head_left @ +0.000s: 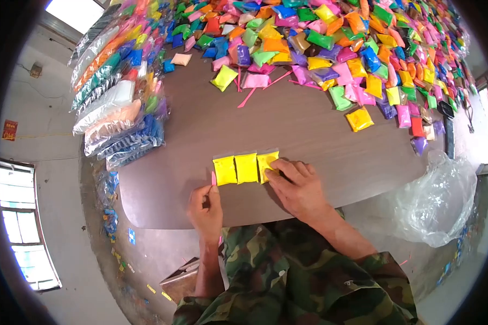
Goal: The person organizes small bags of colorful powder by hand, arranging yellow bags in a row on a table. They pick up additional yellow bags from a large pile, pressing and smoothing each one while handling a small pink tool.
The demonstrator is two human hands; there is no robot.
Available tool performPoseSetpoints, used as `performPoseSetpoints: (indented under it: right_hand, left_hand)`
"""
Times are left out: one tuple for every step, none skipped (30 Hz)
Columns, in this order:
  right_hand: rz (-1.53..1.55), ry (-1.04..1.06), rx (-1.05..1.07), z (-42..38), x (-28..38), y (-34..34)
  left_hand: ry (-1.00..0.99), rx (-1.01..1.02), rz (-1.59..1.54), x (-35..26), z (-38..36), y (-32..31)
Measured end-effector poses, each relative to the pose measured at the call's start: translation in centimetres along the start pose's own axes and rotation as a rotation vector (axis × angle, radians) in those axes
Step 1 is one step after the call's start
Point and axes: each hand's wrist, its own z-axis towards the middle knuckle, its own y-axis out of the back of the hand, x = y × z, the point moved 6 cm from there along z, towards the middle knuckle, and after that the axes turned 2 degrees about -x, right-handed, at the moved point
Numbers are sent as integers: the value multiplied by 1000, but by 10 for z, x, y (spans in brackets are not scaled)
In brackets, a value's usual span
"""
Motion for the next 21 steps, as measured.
performPoseSetpoints:
  right_hand:
    - [-21,1,28,-1,1,-1]
    - [-20,-3,27,-2,1,0]
    - [-19,-4,25,-3,1,1]
    - [-12,-2,25,-2,2,2]
    - [-1,-7,4,0,2,4]
    - [6,-15,6,1,1,4]
    - [13,-23,9,1,0,1]
    - [22,-31,13,2,-2,-1]
    - [27,-23,13,2,-1,-2]
    - [30,-15,13,4,-1,-2]
    - [33,-6,14,5,-1,-2]
    - [36,-1,12,6,-1,-1]
    - [38,6,11,6,0,1]
    - [40,13,11,7,1,2]
    - [34,17,9,7,1,2]
    - [28,20,8,7,2,1]
    - [23,21,6,7,2,0]
    - [21,22,12,7,3,-1]
    - [18,19,19,7,2,-1]
    - [13,15,25,6,2,-1]
    - [18,10,26,7,2,0]
  left_hand:
    - [18,7,-24,1,0,-2]
    - [14,8,-25,1,1,-3]
    - [9,4,-25,1,1,-3]
    - [8,-1,-21,1,0,-4]
    - [-21,-12,-23,-1,-1,-4]
    - [-51,-23,-22,-2,-1,-3]
    - [-81,-34,-19,-3,-1,-2]
    - [-63,-37,-20,0,-2,-1]
    - [-44,-40,-22,2,-2,-1]
    - [-26,-43,-25,4,-2,-1]
    - [-10,-43,-26,3,-2,-1]
    - [9,-43,-27,2,-2,0]
    - [29,-43,-30,2,-2,0]
    - [31,-44,-35,1,-2,0]
    - [35,-45,-39,1,-1,0]
    - [40,-45,-41,0,-1,1]
    - [34,-51,-49,-1,-1,1]
    - [28,-56,-57,-2,-1,1]
    - [20,-59,-66,-4,0,2]
    - [11,-64,-66,-5,1,2]
    - [2,-68,-67,-6,1,2]
